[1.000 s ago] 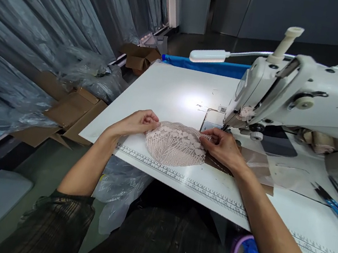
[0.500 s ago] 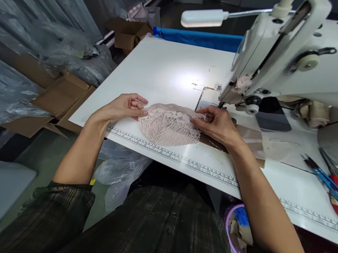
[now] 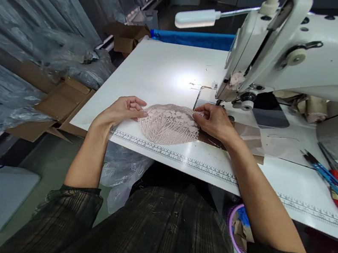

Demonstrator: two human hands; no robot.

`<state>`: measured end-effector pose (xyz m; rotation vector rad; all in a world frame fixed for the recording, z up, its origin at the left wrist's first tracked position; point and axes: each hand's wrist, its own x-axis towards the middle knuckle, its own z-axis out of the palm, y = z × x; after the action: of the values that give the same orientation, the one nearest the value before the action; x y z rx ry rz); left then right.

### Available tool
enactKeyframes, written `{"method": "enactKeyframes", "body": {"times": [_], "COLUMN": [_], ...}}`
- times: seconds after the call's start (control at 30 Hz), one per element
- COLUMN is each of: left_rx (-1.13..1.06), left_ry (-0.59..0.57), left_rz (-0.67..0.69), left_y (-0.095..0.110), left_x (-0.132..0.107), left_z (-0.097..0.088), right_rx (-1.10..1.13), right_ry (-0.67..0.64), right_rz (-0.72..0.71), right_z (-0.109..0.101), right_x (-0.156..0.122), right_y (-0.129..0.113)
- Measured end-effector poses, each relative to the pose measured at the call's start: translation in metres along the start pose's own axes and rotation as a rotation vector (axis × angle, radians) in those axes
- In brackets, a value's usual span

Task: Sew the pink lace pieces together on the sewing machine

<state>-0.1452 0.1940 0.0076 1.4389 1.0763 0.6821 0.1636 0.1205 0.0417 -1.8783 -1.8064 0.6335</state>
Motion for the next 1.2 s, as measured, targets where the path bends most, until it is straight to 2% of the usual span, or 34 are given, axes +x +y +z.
{"method": "enactKeyframes", "body": {"times": [0.07,0.17,0.2,0.27,0.37,0.43,0.6,0.77,0.97,1.1,1.2], "left_rx": [0.007,0.003,-0.002,-0.015,-0.028,-0.035,-0.061,-0.078,-0.054,-0.046,-0.051], "left_ry": [-0.004,-0.002,0.001,0.008,0.014,0.019,0.014,0.006,0.009,0.014,0.015], "left_rz": [0.0,0.017,0.024,0.033,0.03,0.035,0.046,0.058,0.064,0.066,0.059], "left_y": [0.0,-0.001,-0.002,-0.004,-0.005,-0.006,-0.009,-0.012,-0.011,-0.008,-0.008], "left_x": [-0.001,-0.002,-0.002,-0.001,0.0,0.0,0.002,0.004,0.002,0.0,-0.001], "left_z": [0.0,0.001,0.002,0.002,0.003,0.004,0.004,0.002,0.003,0.003,0.003], "right_rx": [-0.056,-0.215,-0.244,-0.243,-0.216,-0.186,-0.079,-0.105,-0.085,0.022,0.093], "right_ry": [0.062,0.149,0.121,-0.015,-0.206,-0.25,-0.237,-0.266,-0.215,-0.224,-0.214], "right_rz": [-0.106,-0.41,-0.51,-0.654,-0.744,-0.757,-0.703,-0.659,-0.597,-0.511,-0.498], "right_z": [0.004,0.017,0.023,0.035,0.05,0.057,0.061,0.061,0.063,0.063,0.061], "right_x": [-0.005,-0.019,-0.023,-0.03,-0.032,-0.029,-0.024,-0.025,-0.026,-0.025,-0.024], "right_y": [-0.005,-0.022,-0.028,-0.04,-0.048,-0.046,-0.039,-0.041,-0.046,-0.049,-0.049]}}
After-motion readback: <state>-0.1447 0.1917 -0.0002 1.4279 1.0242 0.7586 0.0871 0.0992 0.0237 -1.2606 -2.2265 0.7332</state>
